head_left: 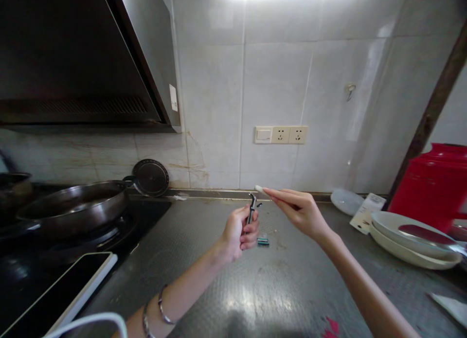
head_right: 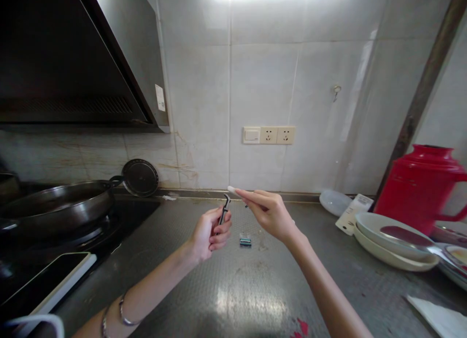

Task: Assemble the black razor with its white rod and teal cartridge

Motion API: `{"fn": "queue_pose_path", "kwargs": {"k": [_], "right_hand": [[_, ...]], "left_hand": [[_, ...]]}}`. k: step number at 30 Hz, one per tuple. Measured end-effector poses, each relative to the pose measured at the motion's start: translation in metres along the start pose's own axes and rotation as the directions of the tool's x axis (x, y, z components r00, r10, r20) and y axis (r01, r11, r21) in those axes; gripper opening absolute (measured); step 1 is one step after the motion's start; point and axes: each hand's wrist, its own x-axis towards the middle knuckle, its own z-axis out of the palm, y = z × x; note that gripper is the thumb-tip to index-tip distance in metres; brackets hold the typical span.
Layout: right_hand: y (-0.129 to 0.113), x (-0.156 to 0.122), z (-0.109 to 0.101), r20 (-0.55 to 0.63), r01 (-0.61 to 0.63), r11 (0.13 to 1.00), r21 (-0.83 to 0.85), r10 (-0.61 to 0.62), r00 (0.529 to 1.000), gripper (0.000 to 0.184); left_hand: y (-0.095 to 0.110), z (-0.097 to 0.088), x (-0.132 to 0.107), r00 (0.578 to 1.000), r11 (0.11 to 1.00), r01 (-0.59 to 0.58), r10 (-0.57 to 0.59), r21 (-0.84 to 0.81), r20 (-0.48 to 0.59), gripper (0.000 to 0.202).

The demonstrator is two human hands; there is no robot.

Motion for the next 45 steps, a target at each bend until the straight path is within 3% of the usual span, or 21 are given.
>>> {"fn": "queue_pose_path", "kwargs": {"k": [5, 9, 14, 18, 22, 26, 31, 35, 39, 43, 45], "right_hand": [[-0.0007, -0.0006, 0.0014, 0.104, 0.032, 0.999, -0.008, -0.031, 0.994, 0.03], [-0.001, -0.0003, 0.0028, -0.013, -0.006, 1.0, 0.01, 0.006, 1.0, 0.031], [-0.0027, 0.0006, 0.0019, 0.089, -0.015, 0.999, 0.05, 0.01, 0.996, 0.031], [-0.0054, 0.0011, 0.0032, 0.039, -0.032, 0.999, 0.04, 0.03, 0.999, 0.032], [-0.0075, 0.001, 0.0063, 0.157, 0.005, 0.999, 0.039, -0.011, 0.987, 0.03], [-0.0063, 0.0007, 0.005, -0.001, -0.02, 1.0, -0.02, 0.02, 1.0, 0.032], [-0.0023, -0.0003, -0.0009, 0.13, 0.002, 1.0, -0.029, 0.002, 0.992, 0.031], [0.0, -0.0003, 0.0002, 0.023, -0.015, 1.0, -0.021, 0.016, 1.0, 0.033], [0.0006, -0.0004, 0.0018, 0.103, 0.022, 0.999, -0.04, -0.018, 0.994, 0.031], [-0.0014, -0.0004, 0.0007, 0.044, 0.011, 0.998, -0.059, -0.008, 0.999, 0.032], [-0.0035, -0.0003, 0.0002, 0.107, 0.029, 0.998, -0.062, -0.022, 0.994, 0.032]], "left_hand": [[0.001, 0.0006, -0.0008, 1.0, 1.0, -0.016, 0.016, 0.0, -0.011, 0.031], [-0.0008, 0.0006, -0.0007, 1.0, 1.0, -0.017, 0.017, 0.016, -0.012, 0.029], [-0.0026, -0.0013, 0.0011, 1.0, 1.0, -0.011, 0.011, 0.027, -0.011, 0.03], [-0.0019, -0.0026, 0.0028, 0.999, 0.999, -0.017, 0.018, 0.045, -0.027, 0.03], [-0.0009, -0.002, 0.0033, 0.998, 0.998, -0.016, 0.019, 0.066, -0.052, 0.028], [-0.0006, -0.0034, 0.0037, 0.998, 0.996, -0.031, 0.036, 0.085, -0.058, 0.03], [-0.0035, -0.0065, 0.0056, 0.996, 0.991, -0.05, 0.059, 0.123, -0.07, 0.03], [-0.0064, -0.0064, 0.0068, 0.996, 0.988, -0.045, 0.055, 0.147, -0.068, 0.03], [-0.0061, -0.0066, 0.0071, 0.994, 0.985, -0.041, 0.057, 0.168, -0.091, 0.03], [-0.0044, -0.0078, 0.0072, 0.993, 0.979, -0.049, 0.07, 0.198, -0.097, 0.03], [-0.0039, -0.0083, 0.0075, 0.992, 0.976, -0.056, 0.078, 0.212, -0.095, 0.03]]}}
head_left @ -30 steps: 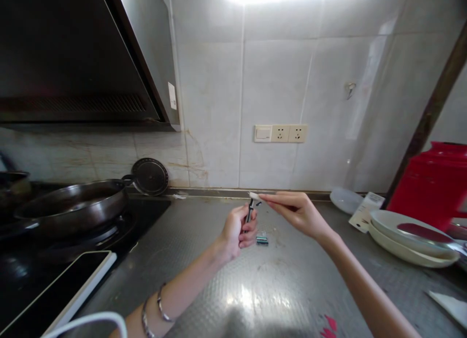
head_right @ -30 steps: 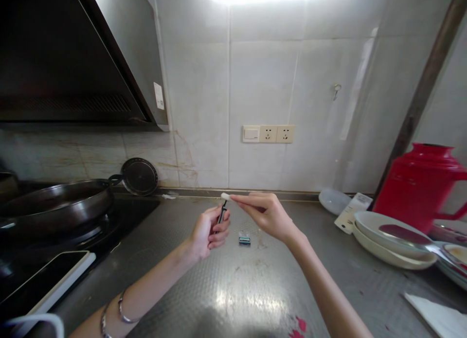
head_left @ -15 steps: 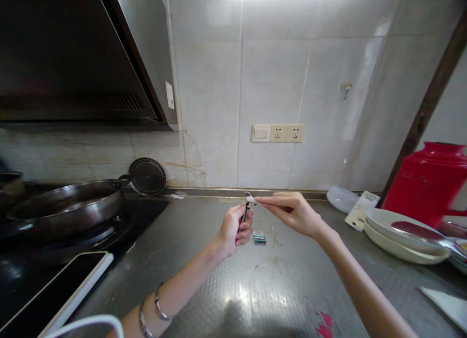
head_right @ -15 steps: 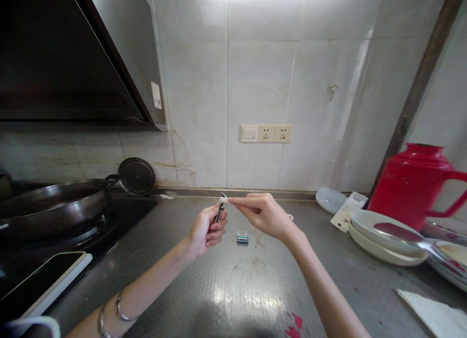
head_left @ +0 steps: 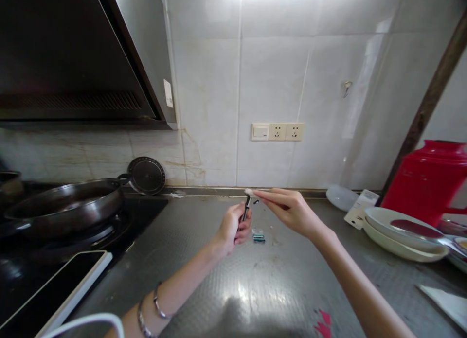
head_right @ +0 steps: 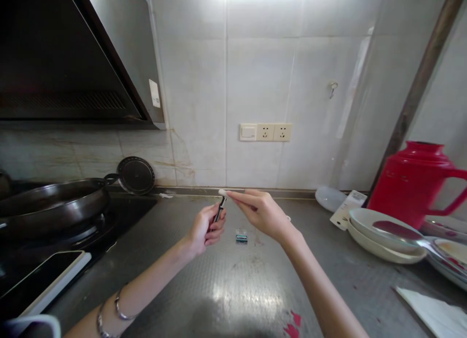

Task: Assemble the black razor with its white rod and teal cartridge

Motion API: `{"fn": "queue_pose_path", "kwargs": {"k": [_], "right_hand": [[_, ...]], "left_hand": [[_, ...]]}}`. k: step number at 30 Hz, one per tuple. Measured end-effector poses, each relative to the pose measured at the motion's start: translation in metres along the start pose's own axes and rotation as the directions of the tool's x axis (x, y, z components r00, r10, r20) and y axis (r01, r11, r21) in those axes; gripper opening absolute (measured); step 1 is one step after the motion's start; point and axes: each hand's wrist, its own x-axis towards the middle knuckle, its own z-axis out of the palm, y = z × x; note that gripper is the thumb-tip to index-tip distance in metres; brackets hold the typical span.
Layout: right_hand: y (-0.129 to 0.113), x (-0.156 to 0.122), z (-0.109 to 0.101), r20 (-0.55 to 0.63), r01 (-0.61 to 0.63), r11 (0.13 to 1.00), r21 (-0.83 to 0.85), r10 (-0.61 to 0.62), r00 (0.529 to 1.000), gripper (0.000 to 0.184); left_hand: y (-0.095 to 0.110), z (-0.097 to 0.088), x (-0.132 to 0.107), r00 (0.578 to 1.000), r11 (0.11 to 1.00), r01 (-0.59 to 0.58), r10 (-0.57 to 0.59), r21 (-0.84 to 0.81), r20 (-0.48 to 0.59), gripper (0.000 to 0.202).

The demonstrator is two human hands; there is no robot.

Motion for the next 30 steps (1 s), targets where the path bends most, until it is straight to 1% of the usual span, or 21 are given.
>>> {"fn": "queue_pose_path", "kwargs": {"k": [2, 3, 5, 7, 10, 13, 16, 18, 20, 23, 26, 28, 30], "right_hand": [[-0.002, 0.0, -0.001, 0.08, 0.005, 1.0, 0.013, -0.006, 0.997, 0.031], [-0.003, 0.0, -0.002, 0.084, -0.007, 1.0, 0.025, 0.005, 0.996, 0.031], [-0.004, 0.0, -0.003, 0.036, -0.052, 0.997, 0.051, 0.05, 0.998, 0.032], [-0.005, 0.0, -0.005, -0.046, -0.1, 0.99, 0.102, 0.105, 0.993, 0.036], [-0.005, 0.001, -0.007, -0.127, -0.156, 0.956, 0.247, 0.192, 0.973, 0.046], [-0.009, 0.002, -0.003, -0.132, -0.191, 0.866, 0.463, 0.28, 0.951, 0.047], [-0.012, 0.0, 0.009, -0.101, -0.238, 0.716, 0.656, 0.396, 0.913, 0.038], [-0.012, -0.006, 0.02, -0.037, -0.294, 0.614, 0.732, 0.467, 0.883, 0.034], [-0.009, -0.015, 0.031, 0.04, -0.35, 0.531, 0.772, 0.509, 0.86, 0.033], [-0.007, -0.032, 0.046, 0.101, -0.4, 0.454, 0.796, 0.552, 0.828, 0.031], [-0.008, -0.045, 0.056, 0.15, -0.43, 0.397, 0.811, 0.569, 0.809, 0.03], [-0.011, -0.049, 0.06, 0.202, -0.447, 0.349, 0.824, 0.555, 0.807, 0.03], [-0.013, -0.049, 0.061, 0.23, -0.458, 0.331, 0.825, 0.543, 0.808, 0.029]], "left_hand": [[0.0, -0.001, 0.001, 1.0, 1.0, -0.016, 0.017, 0.018, -0.011, 0.03], [0.0, -0.002, 0.001, 0.999, 0.999, -0.027, 0.028, 0.033, -0.025, 0.03], [0.0, -0.004, 0.003, 0.997, 0.996, -0.04, 0.045, 0.08, -0.058, 0.031], [-0.001, -0.007, 0.006, 0.995, 0.99, -0.055, 0.066, 0.13, -0.081, 0.032], [-0.005, -0.014, 0.012, 0.984, 0.976, -0.14, 0.156, 0.169, -0.087, 0.03], [-0.01, -0.023, 0.02, 0.958, 0.941, -0.269, 0.283, 0.205, -0.043, 0.03], [-0.016, -0.032, 0.028, 0.936, 0.892, -0.342, 0.352, 0.297, 0.022, 0.032], [-0.019, -0.038, 0.031, 0.922, 0.857, -0.374, 0.386, 0.355, 0.038, 0.032], [-0.02, -0.043, 0.032, 0.901, 0.822, -0.416, 0.431, 0.389, 0.053, 0.03], [-0.018, -0.049, 0.031, 0.87, 0.754, -0.473, 0.481, 0.456, 0.107, 0.023], [-0.016, -0.052, 0.028, 0.872, 0.687, -0.474, 0.453, 0.551, 0.184, 0.015], [-0.015, -0.053, 0.027, 0.879, 0.638, -0.464, 0.419, 0.615, 0.228, 0.013], [-0.015, -0.054, 0.025, 0.882, 0.58, -0.457, 0.396, 0.674, 0.256, 0.012]]}}
